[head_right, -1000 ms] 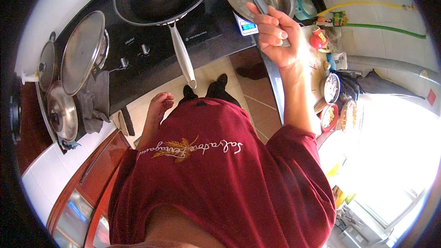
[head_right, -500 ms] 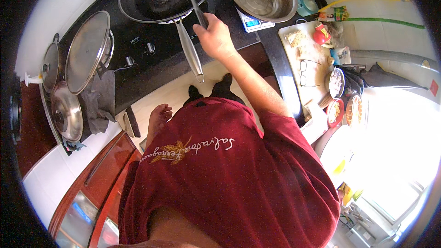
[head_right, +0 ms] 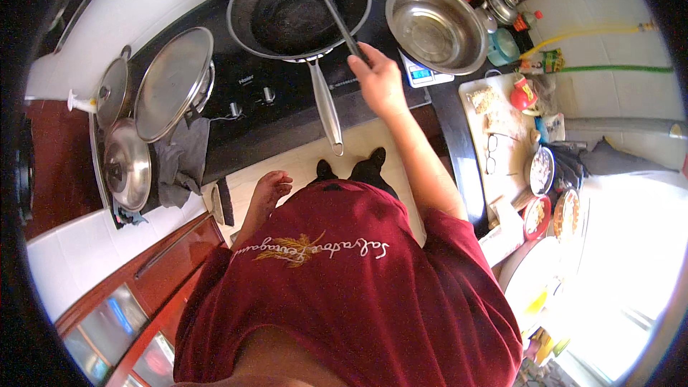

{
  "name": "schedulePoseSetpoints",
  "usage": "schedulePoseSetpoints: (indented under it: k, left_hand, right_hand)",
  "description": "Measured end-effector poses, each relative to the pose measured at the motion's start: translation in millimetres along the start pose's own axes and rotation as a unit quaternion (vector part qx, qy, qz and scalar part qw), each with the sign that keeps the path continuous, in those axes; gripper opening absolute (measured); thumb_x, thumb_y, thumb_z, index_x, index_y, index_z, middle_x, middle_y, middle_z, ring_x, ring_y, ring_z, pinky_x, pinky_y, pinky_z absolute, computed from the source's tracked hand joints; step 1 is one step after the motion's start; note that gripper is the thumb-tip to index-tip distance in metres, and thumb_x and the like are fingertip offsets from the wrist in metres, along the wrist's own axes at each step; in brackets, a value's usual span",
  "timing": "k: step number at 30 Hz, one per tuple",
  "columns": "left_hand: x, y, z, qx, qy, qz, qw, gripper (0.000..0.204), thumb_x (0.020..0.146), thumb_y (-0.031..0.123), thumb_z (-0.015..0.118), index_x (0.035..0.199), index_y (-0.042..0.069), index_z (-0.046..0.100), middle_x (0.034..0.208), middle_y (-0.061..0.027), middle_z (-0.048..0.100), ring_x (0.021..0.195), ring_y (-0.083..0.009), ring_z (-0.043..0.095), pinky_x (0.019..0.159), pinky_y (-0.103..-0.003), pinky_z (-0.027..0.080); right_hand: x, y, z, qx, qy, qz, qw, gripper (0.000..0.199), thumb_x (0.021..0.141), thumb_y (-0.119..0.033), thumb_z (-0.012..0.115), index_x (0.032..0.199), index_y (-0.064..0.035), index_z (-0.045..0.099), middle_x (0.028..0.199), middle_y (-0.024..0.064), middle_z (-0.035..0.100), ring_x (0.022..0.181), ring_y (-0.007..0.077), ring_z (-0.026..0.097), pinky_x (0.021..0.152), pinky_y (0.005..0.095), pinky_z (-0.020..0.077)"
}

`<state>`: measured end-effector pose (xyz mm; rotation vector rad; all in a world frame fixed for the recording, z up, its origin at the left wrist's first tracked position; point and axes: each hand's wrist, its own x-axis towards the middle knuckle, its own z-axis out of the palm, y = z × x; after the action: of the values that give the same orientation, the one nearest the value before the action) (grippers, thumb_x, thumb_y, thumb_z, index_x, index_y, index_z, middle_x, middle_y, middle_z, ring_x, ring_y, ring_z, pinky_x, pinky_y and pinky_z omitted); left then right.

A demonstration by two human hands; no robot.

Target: The person operates a digital scale to weigh ingredients, pours liquid into a metal bowl, and opens a small packet to add its contents into a wok on a stovetop.

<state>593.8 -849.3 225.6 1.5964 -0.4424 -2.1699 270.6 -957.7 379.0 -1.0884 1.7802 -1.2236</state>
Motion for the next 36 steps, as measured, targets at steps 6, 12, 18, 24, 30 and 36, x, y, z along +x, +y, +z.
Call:
schedulePoseSetpoints:
  k: [6, 12, 18, 24, 30, 36]
  left_hand:
    - [-8, -29, -59, -0.106, 0.083, 0.110, 0.985, 0.013, 0.084, 0.019, 0.049, 0.084, 0.008, 0.056, 0.072, -0.0041, 0.060, 0.062, -0.0145, 0.057, 0.059, -0.028, 0.047]
    - [-15, 52, -74, -0.156, 0.233, 0.286, 0.916, 0.009, 0.084, 0.012, 0.054, 0.088, 0.004, 0.054, 0.071, -0.0049, 0.060, 0.055, -0.0113, 0.055, 0.050, -0.022, 0.047]
    - [19, 115, -90, -0.202, 0.220, 0.243, 0.923, 0.032, 0.082, 0.021, 0.056, 0.109, 0.005, 0.048, 0.100, -0.0117, 0.057, 0.080, -0.0213, 0.058, 0.071, -0.032, 0.049]
    - [68, 168, -116, -0.305, 0.075, 0.209, 0.926, 0.050, 0.082, 0.033, 0.057, 0.112, -0.005, 0.044, 0.108, -0.0203, 0.055, 0.100, -0.0329, 0.055, 0.087, -0.042, 0.045]
    - [106, 191, -134, -0.347, -0.024, 0.162, 0.923, 0.041, 0.080, 0.027, 0.059, 0.106, -0.004, 0.050, 0.106, -0.0189, 0.058, 0.095, -0.0272, 0.058, 0.081, -0.034, 0.049]
    - [115, 197, -147, -0.368, -0.146, 0.178, 0.901, 0.039, 0.079, 0.015, 0.057, 0.113, -0.003, 0.048, 0.113, -0.0188, 0.054, 0.093, -0.0289, 0.057, 0.072, -0.036, 0.051]
  right_hand:
    - [-50, -26, 0, 0.018, -0.003, 0.005, 1.000, 0.044, 0.083, -0.017, 0.058, 0.121, 0.0035, 0.047, 0.098, 0.0077, 0.059, 0.085, 0.0097, 0.052, 0.075, 0.0224, 0.0422]
    - [-33, -22, -14, 0.049, -0.009, 0.166, 0.985, 0.036, 0.083, -0.019, 0.058, 0.115, -0.0015, 0.054, 0.060, -0.0058, 0.045, 0.045, 0.0012, 0.033, 0.039, 0.0153, 0.0224]
    - [-42, -26, -21, 0.155, 0.001, 0.154, 0.976, 0.034, 0.084, -0.021, 0.058, 0.113, -0.0035, 0.054, 0.060, -0.0065, 0.044, 0.043, 0.0009, 0.032, 0.038, 0.0149, 0.0214]
    - [-49, -40, -17, 0.194, 0.029, 0.133, 0.971, 0.030, 0.086, -0.021, 0.054, 0.111, -0.0037, 0.054, 0.058, -0.0062, 0.041, 0.042, 0.0007, 0.030, 0.037, 0.0154, 0.0190]
    - [-19, -39, -21, 0.181, -0.026, 0.210, 0.960, 0.034, 0.087, -0.028, 0.051, 0.109, -0.0028, 0.055, 0.055, -0.0060, 0.036, 0.042, 0.0026, 0.028, 0.039, 0.0183, 0.0184]
    - [-29, -36, -17, 0.199, -0.005, 0.191, 0.961, 0.029, 0.085, -0.026, 0.054, 0.103, -0.0033, 0.058, 0.055, -0.0069, 0.038, 0.045, 0.0018, 0.031, 0.040, 0.0183, 0.0213]
